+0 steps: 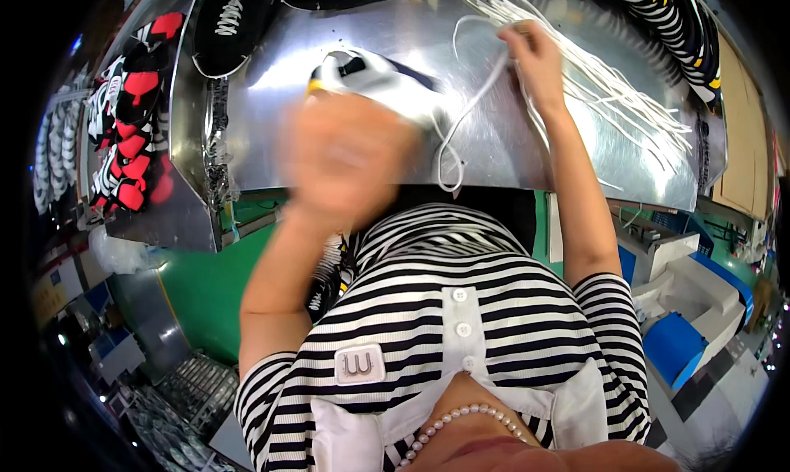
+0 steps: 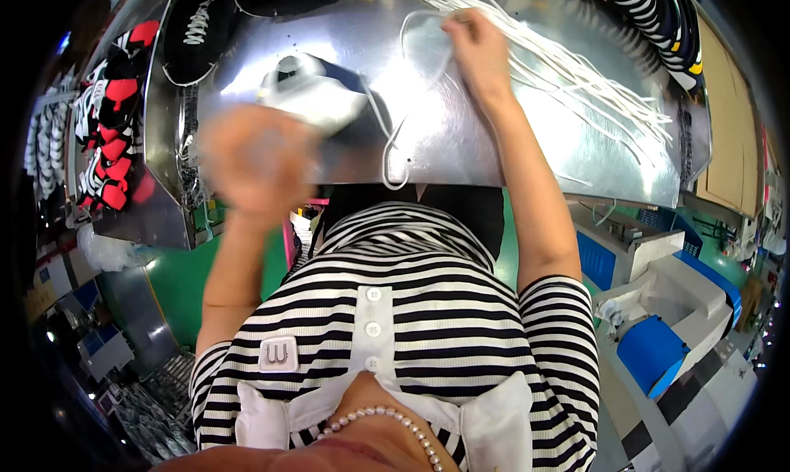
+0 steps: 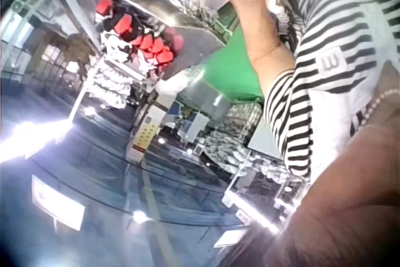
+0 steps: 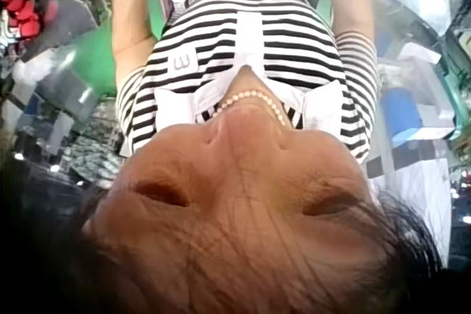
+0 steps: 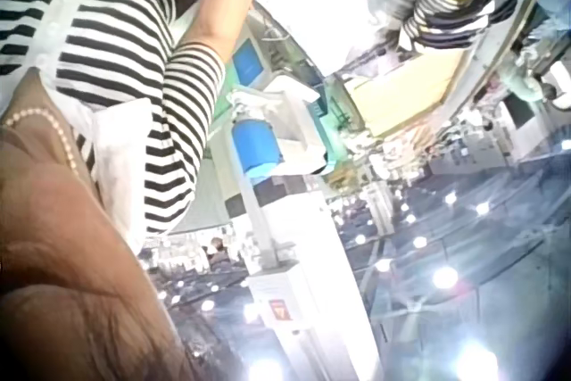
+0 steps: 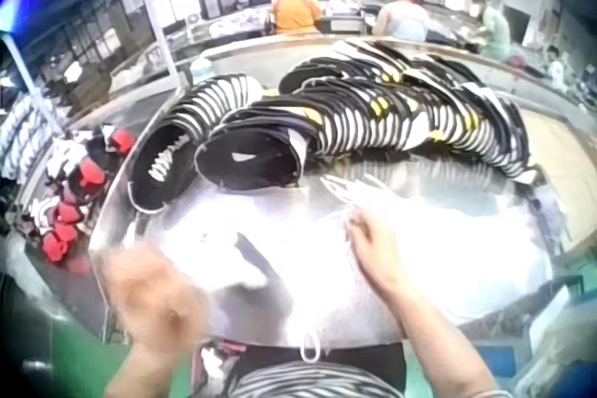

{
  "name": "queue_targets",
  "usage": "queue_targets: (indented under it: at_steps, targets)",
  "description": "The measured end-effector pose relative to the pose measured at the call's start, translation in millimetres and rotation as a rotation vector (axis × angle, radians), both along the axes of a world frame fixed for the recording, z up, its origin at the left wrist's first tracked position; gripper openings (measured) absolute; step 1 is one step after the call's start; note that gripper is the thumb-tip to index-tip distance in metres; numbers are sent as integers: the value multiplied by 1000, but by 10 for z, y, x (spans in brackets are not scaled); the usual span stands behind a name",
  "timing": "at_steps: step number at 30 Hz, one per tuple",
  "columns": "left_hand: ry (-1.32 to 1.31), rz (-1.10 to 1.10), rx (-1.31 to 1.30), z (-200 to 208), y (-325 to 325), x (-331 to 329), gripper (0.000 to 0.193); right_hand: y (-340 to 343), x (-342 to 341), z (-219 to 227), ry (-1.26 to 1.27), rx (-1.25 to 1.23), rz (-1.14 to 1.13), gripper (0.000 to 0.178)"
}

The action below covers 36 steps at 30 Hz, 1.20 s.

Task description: The person laces several athletic shoes by hand, pulling white laces through the eyelets of blue, white, and yellow shoe uppers and placing them back on a metal workstation.

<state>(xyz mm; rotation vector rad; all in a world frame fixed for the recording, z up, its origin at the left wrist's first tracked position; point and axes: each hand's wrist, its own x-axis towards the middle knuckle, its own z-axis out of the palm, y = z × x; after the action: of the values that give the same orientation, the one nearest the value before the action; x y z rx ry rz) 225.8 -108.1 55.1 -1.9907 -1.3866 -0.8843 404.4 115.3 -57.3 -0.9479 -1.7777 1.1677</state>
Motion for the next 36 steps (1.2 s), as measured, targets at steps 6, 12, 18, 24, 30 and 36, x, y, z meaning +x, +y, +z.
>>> queue_targets:
  at_steps: [6,12,18,24,30,36]
  targets:
    - [-324,-291,-660,-869,64,771,33,-415,707,956,215,-112,18,17]
    - [-319,-10,-426,-516,179,206,23,-647,1917,1763,1374,-275,792,7]
    - [-211,297,-577,-361,29,-128,23,-1090,432,805,270,-756,453,12]
    - [-713,164,-1398,-321,391,-485,61,-1211,-273,268,201,-670,232,15]
    - [-1751,-242,-1608,-581,658,-213,69,-1004,-226,254,351,-459,84,31]
    - [-2050,-378,-1413,-808,668,-1,55,-1037,-121,358,447,-372,200,35]
